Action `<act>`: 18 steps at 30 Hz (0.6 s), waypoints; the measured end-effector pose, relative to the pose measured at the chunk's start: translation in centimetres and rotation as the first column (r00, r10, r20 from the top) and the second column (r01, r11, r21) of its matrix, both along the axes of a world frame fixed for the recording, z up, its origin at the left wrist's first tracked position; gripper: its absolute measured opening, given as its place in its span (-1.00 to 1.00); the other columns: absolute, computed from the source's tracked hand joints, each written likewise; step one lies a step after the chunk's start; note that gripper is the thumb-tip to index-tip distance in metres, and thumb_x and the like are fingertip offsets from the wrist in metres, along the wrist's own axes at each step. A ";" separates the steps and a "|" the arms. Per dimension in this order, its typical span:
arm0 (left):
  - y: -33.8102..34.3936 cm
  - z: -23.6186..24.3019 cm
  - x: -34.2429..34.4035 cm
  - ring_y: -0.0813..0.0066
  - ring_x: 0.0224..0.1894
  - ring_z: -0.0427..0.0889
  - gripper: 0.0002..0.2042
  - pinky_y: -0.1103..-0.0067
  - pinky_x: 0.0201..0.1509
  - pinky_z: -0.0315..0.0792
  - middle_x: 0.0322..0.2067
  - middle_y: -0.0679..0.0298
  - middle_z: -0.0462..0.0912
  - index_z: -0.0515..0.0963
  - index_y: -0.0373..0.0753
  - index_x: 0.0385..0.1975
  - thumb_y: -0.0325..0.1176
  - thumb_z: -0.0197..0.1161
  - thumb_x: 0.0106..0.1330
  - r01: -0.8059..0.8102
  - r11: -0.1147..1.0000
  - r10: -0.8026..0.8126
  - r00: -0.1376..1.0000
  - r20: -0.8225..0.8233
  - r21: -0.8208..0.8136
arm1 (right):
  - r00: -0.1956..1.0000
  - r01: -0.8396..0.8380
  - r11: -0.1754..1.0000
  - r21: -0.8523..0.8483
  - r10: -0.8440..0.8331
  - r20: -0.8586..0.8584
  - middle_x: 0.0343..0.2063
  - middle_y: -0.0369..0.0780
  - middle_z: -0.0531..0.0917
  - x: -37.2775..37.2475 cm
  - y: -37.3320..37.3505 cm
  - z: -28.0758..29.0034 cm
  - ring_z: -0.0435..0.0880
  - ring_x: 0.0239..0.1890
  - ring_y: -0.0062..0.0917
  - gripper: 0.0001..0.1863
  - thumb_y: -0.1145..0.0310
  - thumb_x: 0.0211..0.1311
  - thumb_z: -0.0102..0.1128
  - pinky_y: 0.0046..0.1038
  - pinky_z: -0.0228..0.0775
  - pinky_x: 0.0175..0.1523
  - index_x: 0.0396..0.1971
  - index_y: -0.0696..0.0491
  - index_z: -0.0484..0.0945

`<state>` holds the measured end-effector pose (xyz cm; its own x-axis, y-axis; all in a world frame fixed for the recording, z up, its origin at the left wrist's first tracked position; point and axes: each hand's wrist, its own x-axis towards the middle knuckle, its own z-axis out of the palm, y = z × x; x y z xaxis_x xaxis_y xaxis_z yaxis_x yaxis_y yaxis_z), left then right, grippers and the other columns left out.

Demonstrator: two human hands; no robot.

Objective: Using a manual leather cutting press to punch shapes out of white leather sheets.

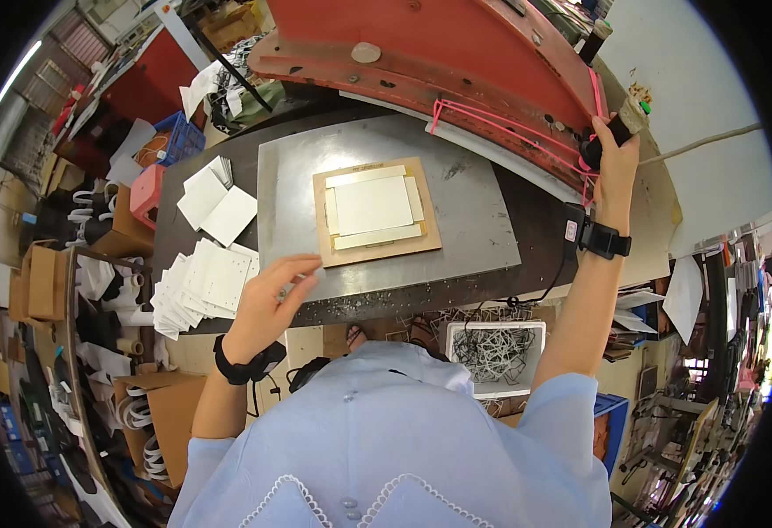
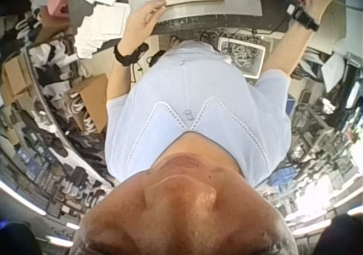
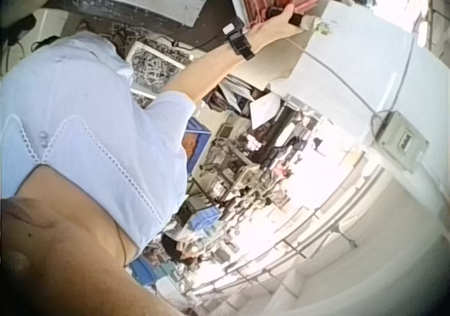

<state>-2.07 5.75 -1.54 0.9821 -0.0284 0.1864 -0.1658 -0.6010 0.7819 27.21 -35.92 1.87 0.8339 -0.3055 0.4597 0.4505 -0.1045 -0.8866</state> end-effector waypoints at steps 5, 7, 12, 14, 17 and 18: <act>-1.0 0.6 -1.4 0.24 -0.23 0.67 -0.81 0.49 -0.17 0.53 -0.21 0.13 0.69 0.61 -0.28 -0.11 -0.45 0.26 0.31 0.097 0.995 -0.097 0.995 -0.017 -0.009 | 1.000 -0.029 1.000 -0.005 0.029 0.003 -0.22 -0.27 0.56 -0.9 0.4 0.6 0.52 -0.20 -0.60 -0.55 0.38 0.11 0.43 -0.52 0.36 0.01 -0.05 0.17 0.45; -1.3 1.0 -1.5 0.33 -0.24 0.68 -0.80 0.54 -0.18 0.54 -0.17 0.16 0.70 0.61 -0.29 -0.08 -0.47 0.25 0.32 0.142 0.990 -0.142 0.989 -0.028 -0.014 | 1.000 -0.003 1.000 -0.027 0.002 -0.016 -0.20 -0.26 0.55 -2.5 0.8 0.8 0.52 -0.19 -0.58 -0.54 0.37 0.11 0.44 -0.51 0.37 0.01 -0.04 0.17 0.45; -3.6 1.5 -0.5 0.31 -0.24 0.69 -0.81 0.52 -0.18 0.53 -0.22 0.18 0.71 0.63 -0.26 -0.10 -0.48 0.26 0.32 0.265 0.962 -0.262 0.964 0.048 -0.060 | 0.995 -0.094 0.986 -0.139 0.089 -0.045 0.05 -0.17 0.49 -10.9 5.3 1.9 0.48 0.05 -0.51 -0.34 0.38 0.19 0.35 -0.46 0.31 0.19 0.24 0.23 0.27; -4.5 2.5 0.3 0.30 -0.23 0.69 -0.80 0.52 -0.17 0.53 -0.23 0.18 0.71 0.63 -0.25 -0.09 -0.49 0.26 0.31 0.298 0.952 -0.292 0.953 0.077 -0.076 | 0.962 -0.260 0.955 -0.141 0.243 -0.126 0.18 -0.13 0.42 -13.5 5.5 1.7 0.40 0.21 -0.46 -0.25 0.42 0.21 0.28 -0.42 0.21 0.32 0.34 0.23 0.13; -5.7 4.3 1.3 0.33 -0.24 0.69 -0.80 0.52 -0.14 0.54 -0.23 0.18 0.72 0.63 -0.27 -0.08 -0.50 0.27 0.31 0.323 0.938 -0.314 0.946 0.086 -0.126 | 0.860 -0.494 0.869 -0.032 0.483 -0.168 0.33 -0.07 0.26 -18.1 6.2 2.5 0.22 0.40 -0.34 -0.21 0.46 0.25 0.19 -0.29 0.01 0.46 0.41 0.23 -0.01; -5.9 5.0 1.6 0.33 -0.19 0.69 -0.77 0.51 -0.13 0.54 -0.18 0.17 0.70 0.62 -0.28 -0.06 -0.50 0.28 0.30 0.324 0.926 -0.310 0.945 0.100 -0.192 | 0.805 -0.574 0.818 0.020 0.569 -0.171 0.36 -0.06 0.23 -18.9 5.9 2.8 0.19 0.43 -0.33 -0.19 0.37 0.28 0.21 -0.27 -0.02 0.48 0.42 0.24 -0.01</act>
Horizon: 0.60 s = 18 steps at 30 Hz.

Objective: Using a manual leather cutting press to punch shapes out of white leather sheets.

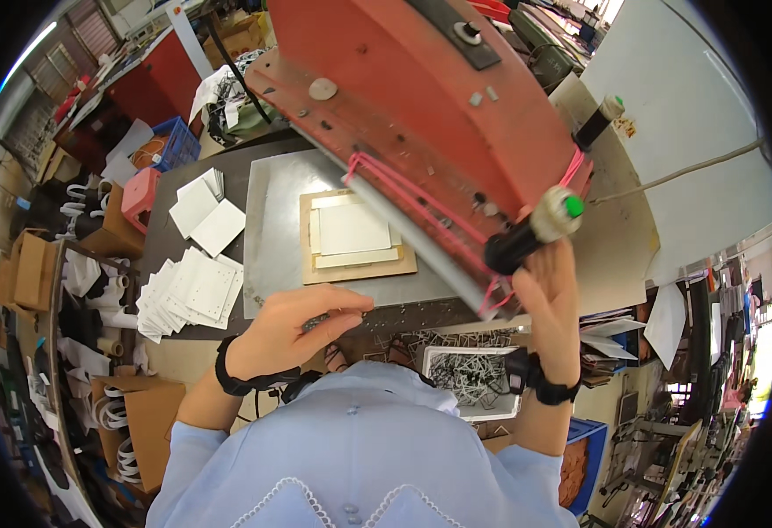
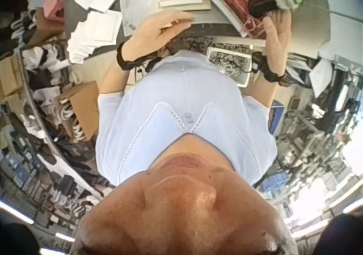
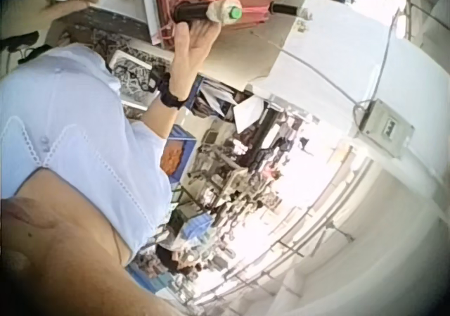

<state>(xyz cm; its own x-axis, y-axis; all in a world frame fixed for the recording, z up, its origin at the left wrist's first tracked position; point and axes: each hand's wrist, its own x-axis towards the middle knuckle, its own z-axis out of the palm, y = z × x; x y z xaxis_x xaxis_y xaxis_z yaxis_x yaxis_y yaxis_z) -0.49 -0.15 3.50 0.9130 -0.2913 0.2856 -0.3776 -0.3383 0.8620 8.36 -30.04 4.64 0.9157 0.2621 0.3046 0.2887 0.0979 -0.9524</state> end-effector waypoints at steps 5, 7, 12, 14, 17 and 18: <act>-1.7 1.6 1.7 0.31 -0.01 0.64 -0.49 0.45 -0.03 0.54 0.05 0.11 0.61 0.46 -0.28 0.17 -0.38 0.42 0.22 0.027 0.977 0.004 0.989 0.146 -0.210 | 0.917 0.385 0.922 0.039 -0.387 0.092 0.35 -0.09 0.28 4.5 -4.9 0.8 0.20 0.43 -0.33 -0.35 0.21 0.42 0.11 -0.28 -0.04 0.49 0.36 0.23 0.17; -2.4 2.3 2.4 0.31 0.07 0.58 -0.35 0.42 0.06 0.49 0.13 0.10 0.55 0.35 -0.31 0.25 -0.32 0.47 0.17 0.069 0.950 -0.010 0.981 0.191 -0.303 | 0.837 0.526 0.850 0.005 -0.519 0.176 0.34 -0.10 0.30 7.1 -6.6 1.7 0.25 0.40 -0.35 -0.40 0.19 0.46 0.06 -0.30 -0.02 0.49 0.35 0.21 0.21; -1.7 3.6 1.2 0.33 0.06 0.56 -0.27 0.45 0.16 0.42 -0.02 0.07 0.59 0.25 -0.37 0.28 -0.38 0.48 0.12 0.167 0.759 -0.267 0.961 -0.067 -0.629 | 0.917 0.382 0.920 0.089 -0.389 0.087 0.16 -0.11 0.49 11.1 -7.0 2.4 0.42 0.24 -0.40 -0.47 0.15 0.50 0.00 -0.36 0.11 0.39 0.27 0.21 0.31; -1.1 3.6 -0.1 0.34 -0.17 0.62 -0.39 0.42 0.02 0.49 -0.28 0.09 0.61 0.32 -0.39 0.15 -0.08 0.35 0.29 0.025 0.742 -0.094 0.993 -0.067 -0.670 | 0.980 0.196 0.960 0.202 -0.201 0.006 0.01 -0.14 0.58 10.9 -5.3 2.3 0.49 0.12 -0.47 -0.52 0.14 0.51 -0.03 -0.41 0.19 0.30 0.19 0.22 0.39; -0.3 4.4 -1.7 0.37 -0.51 0.43 -0.16 0.48 -0.31 0.35 -0.60 0.19 0.44 0.39 -0.34 -0.23 0.51 -0.34 0.30 -0.241 0.758 0.219 0.969 -0.111 -0.605 | 0.978 0.205 0.916 0.345 -0.207 -0.029 -0.18 -0.20 0.64 8.8 -1.9 2.7 0.54 0.01 -0.49 -0.52 0.09 0.52 -0.07 -0.43 0.22 0.25 0.08 0.23 0.47; 0.1 4.4 -2.0 0.38 -0.53 0.41 -0.28 0.50 -0.33 0.33 -0.65 0.19 0.41 0.39 -0.33 -0.27 0.37 -0.29 0.40 -0.265 0.714 0.246 0.962 -0.122 -0.648 | 0.983 0.180 0.918 0.354 -0.178 -0.040 -0.19 -0.20 0.64 8.2 -1.6 2.7 0.54 0.00 -0.49 -0.52 0.08 0.52 -0.08 -0.44 0.23 0.23 0.04 0.23 0.49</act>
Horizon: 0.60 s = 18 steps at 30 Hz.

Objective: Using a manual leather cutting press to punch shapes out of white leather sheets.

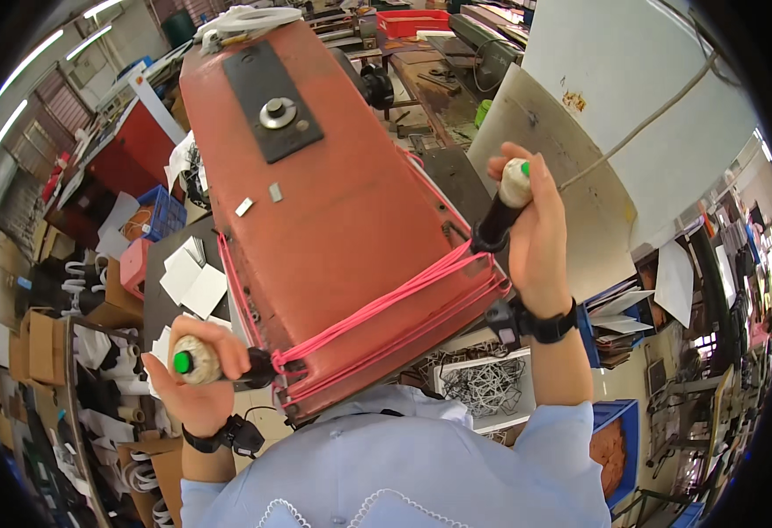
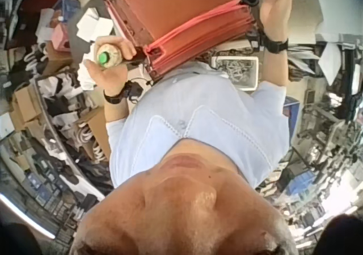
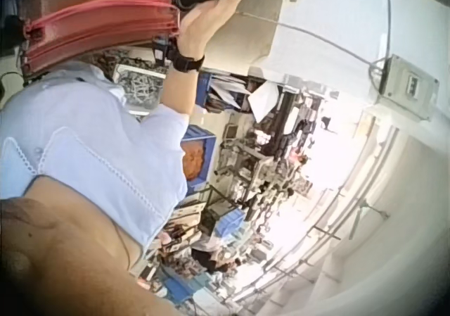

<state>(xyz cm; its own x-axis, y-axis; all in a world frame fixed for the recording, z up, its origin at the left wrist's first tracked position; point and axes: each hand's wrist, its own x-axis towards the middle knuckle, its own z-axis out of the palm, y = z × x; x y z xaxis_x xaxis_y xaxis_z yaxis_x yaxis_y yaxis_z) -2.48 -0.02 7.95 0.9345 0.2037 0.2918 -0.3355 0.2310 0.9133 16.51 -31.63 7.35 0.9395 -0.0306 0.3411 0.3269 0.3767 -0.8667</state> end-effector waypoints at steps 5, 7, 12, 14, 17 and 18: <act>3.1 -0.3 -1.2 0.39 -0.50 0.46 -0.51 0.50 -0.33 0.38 -0.62 0.16 0.46 0.41 -0.34 -0.30 0.11 0.06 0.32 -0.107 0.994 0.106 0.994 0.008 0.023 | 0.991 -0.108 0.991 -0.078 0.101 -0.085 -0.37 -0.23 0.62 -1.4 1.1 1.3 0.58 -0.22 -0.52 -0.61 0.16 0.39 0.00 -0.48 0.35 0.01 -0.13 0.22 0.56; 3.5 -0.3 -1.5 0.39 -0.52 0.45 -0.52 0.51 -0.35 0.37 -0.64 0.17 0.45 0.41 -0.34 -0.32 0.09 0.09 0.29 -0.134 0.991 0.134 0.991 -0.002 0.006 | 0.987 -0.138 0.985 -0.106 0.127 -0.104 -0.42 -0.23 0.61 -1.6 1.3 1.7 0.58 -0.29 -0.53 -0.65 0.21 0.31 0.03 -0.50 0.38 -0.06 -0.17 0.21 0.56; 3.6 -1.0 -1.5 0.42 -0.55 0.36 -0.59 0.53 -0.38 0.27 -0.68 0.26 0.34 0.39 -0.29 -0.33 0.02 -0.07 0.35 -0.169 0.985 0.168 0.986 0.020 0.024 | 0.984 -0.153 0.985 -0.078 0.144 -0.106 -0.46 -0.23 0.59 -2.1 1.6 0.7 0.55 -0.36 -0.55 -0.69 0.23 0.26 0.04 -0.54 0.38 -0.15 -0.24 0.20 0.54; 3.5 -2.0 -1.7 0.42 -0.55 0.36 -0.58 0.52 -0.38 0.27 -0.67 0.25 0.35 0.39 -0.29 -0.33 0.03 -0.06 0.35 -0.192 0.981 0.192 0.981 0.020 0.033 | 0.985 -0.145 0.986 -0.077 0.136 -0.107 -0.46 -0.22 0.59 -2.2 1.7 -0.3 0.55 -0.36 -0.54 -0.69 0.22 0.26 0.04 -0.53 0.39 -0.15 -0.24 0.20 0.54; 3.6 -3.1 -1.5 0.42 -0.55 0.36 -0.57 0.52 -0.38 0.27 -0.67 0.24 0.35 0.40 -0.31 -0.31 0.04 -0.06 0.35 -0.180 0.983 0.180 0.983 0.021 0.033 | 0.988 -0.126 0.989 -0.073 0.118 -0.099 -0.46 -0.22 0.58 -2.3 1.7 -1.5 0.55 -0.36 -0.54 -0.68 0.21 0.27 0.05 -0.52 0.39 -0.16 -0.25 0.20 0.54; 3.6 -3.3 -1.5 0.42 -0.55 0.36 -0.57 0.52 -0.38 0.27 -0.67 0.24 0.35 0.40 -0.31 -0.30 0.04 -0.06 0.36 -0.179 0.983 0.178 0.984 0.018 0.033 | 0.989 -0.118 0.990 -0.073 0.110 -0.095 -0.47 -0.21 0.58 -2.3 1.6 -1.7 0.55 -0.36 -0.54 -0.68 0.21 0.27 0.05 -0.52 0.39 -0.16 -0.25 0.20 0.53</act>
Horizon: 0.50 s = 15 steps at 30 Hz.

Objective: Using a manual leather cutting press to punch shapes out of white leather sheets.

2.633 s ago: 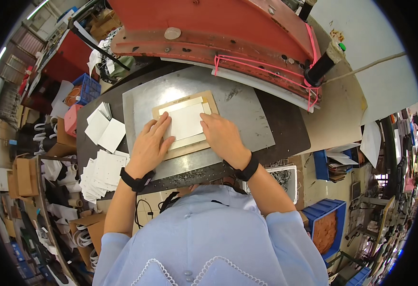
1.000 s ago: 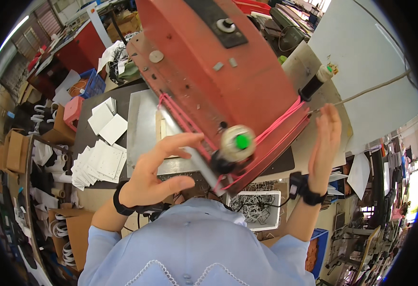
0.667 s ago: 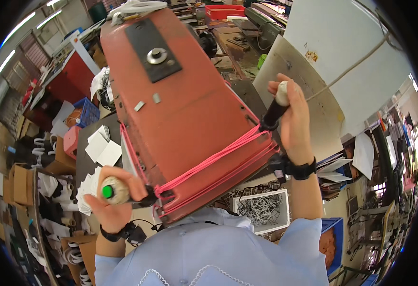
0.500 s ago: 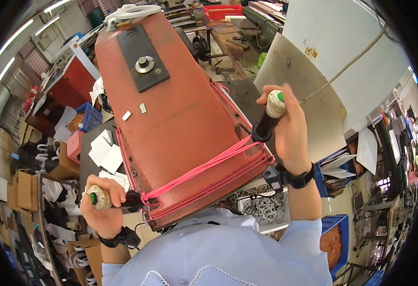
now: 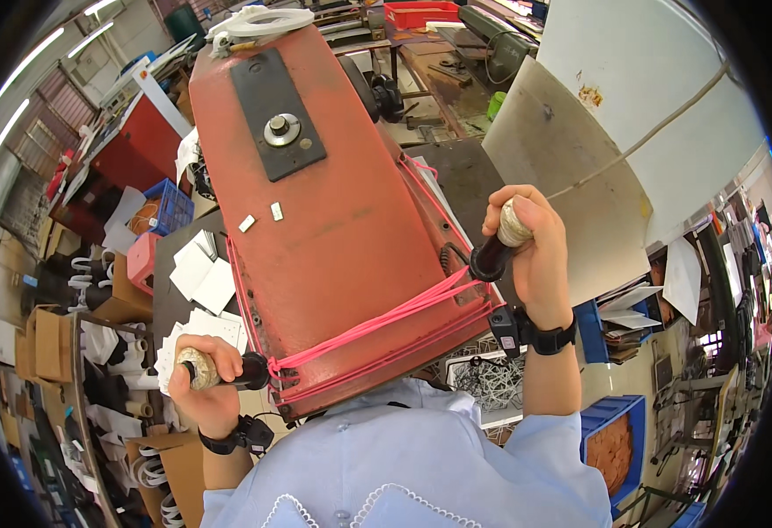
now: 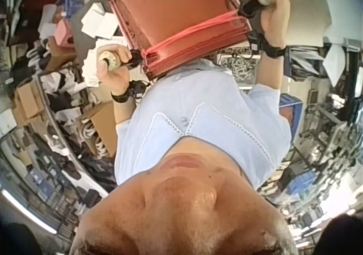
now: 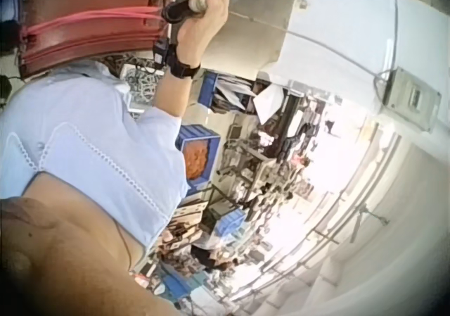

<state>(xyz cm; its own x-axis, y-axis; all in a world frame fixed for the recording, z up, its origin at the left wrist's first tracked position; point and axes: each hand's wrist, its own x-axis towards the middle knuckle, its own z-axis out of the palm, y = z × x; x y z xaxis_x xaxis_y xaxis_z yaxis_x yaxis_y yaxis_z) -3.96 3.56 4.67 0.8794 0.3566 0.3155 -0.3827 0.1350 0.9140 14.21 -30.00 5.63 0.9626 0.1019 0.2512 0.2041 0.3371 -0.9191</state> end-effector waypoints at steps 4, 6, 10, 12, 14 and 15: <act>0.5 -0.1 -0.5 0.38 -0.55 0.45 -0.52 0.50 -0.38 0.40 -0.62 0.15 0.46 0.41 -0.35 -0.30 0.08 0.07 0.29 0.008 1.000 -0.009 1.000 -0.023 -0.028 | 1.000 -0.011 1.000 -0.011 0.011 0.025 -0.48 -0.22 0.56 0.2 0.2 -0.2 0.52 -0.38 -0.54 -0.65 0.20 0.29 0.05 -0.52 0.38 -0.18 -0.17 0.21 0.50; 0.5 0.1 -0.6 0.38 -0.54 0.45 -0.51 0.49 -0.37 0.40 -0.61 0.15 0.45 0.39 -0.34 -0.30 0.10 0.06 0.31 0.015 1.000 -0.016 1.000 -0.023 -0.024 | 0.999 -0.010 1.000 -0.027 0.011 0.040 -0.49 -0.22 0.55 0.4 0.3 0.2 0.51 -0.38 -0.55 -0.63 0.20 0.30 0.04 -0.53 0.37 -0.18 -0.12 0.22 0.48; 0.3 1.1 -0.5 0.37 -0.51 0.45 -0.49 0.46 -0.33 0.40 -0.57 0.14 0.45 0.37 -0.34 -0.27 0.13 0.02 0.34 0.055 0.998 -0.055 0.998 -0.033 -0.011 | 0.998 0.016 1.000 -0.021 -0.015 0.064 -0.50 -0.21 0.54 0.7 0.3 0.9 0.49 -0.40 -0.56 -0.60 0.20 0.32 0.03 -0.55 0.34 -0.22 -0.05 0.22 0.46; -0.8 1.5 0.2 0.39 -0.52 0.38 -0.46 0.49 -0.36 0.29 -0.60 0.21 0.37 0.35 -0.28 -0.29 0.20 -0.08 0.38 0.070 0.998 -0.070 0.997 -0.026 -0.009 | 0.997 0.021 0.999 -0.032 -0.018 0.075 -0.50 -0.22 0.53 1.4 -0.5 0.9 0.48 -0.41 -0.58 -0.59 0.18 0.34 0.03 -0.55 0.31 -0.20 -0.03 0.23 0.45; -1.7 1.7 0.6 0.35 -0.49 0.43 -0.45 0.46 -0.30 0.36 -0.56 0.20 0.40 0.34 -0.30 -0.24 0.20 -0.06 0.40 0.134 0.990 -0.135 0.991 0.007 0.036 | 0.995 0.032 0.998 -0.051 -0.028 0.092 -0.51 -0.23 0.52 2.5 -1.7 1.1 0.47 -0.41 -0.59 -0.58 0.17 0.36 0.04 -0.56 0.30 -0.17 -0.03 0.24 0.45; -2.0 1.5 0.7 0.37 -0.41 0.50 -0.48 0.44 -0.21 0.44 -0.49 0.15 0.47 0.34 -0.34 -0.15 0.12 0.08 0.37 0.191 0.981 -0.190 0.981 0.035 -0.031 | 0.996 0.008 1.000 -0.027 -0.005 0.089 -0.49 -0.24 0.51 3.1 -2.1 1.2 0.48 -0.37 -0.59 -0.58 0.16 0.37 0.05 -0.55 0.29 -0.14 -0.05 0.24 0.47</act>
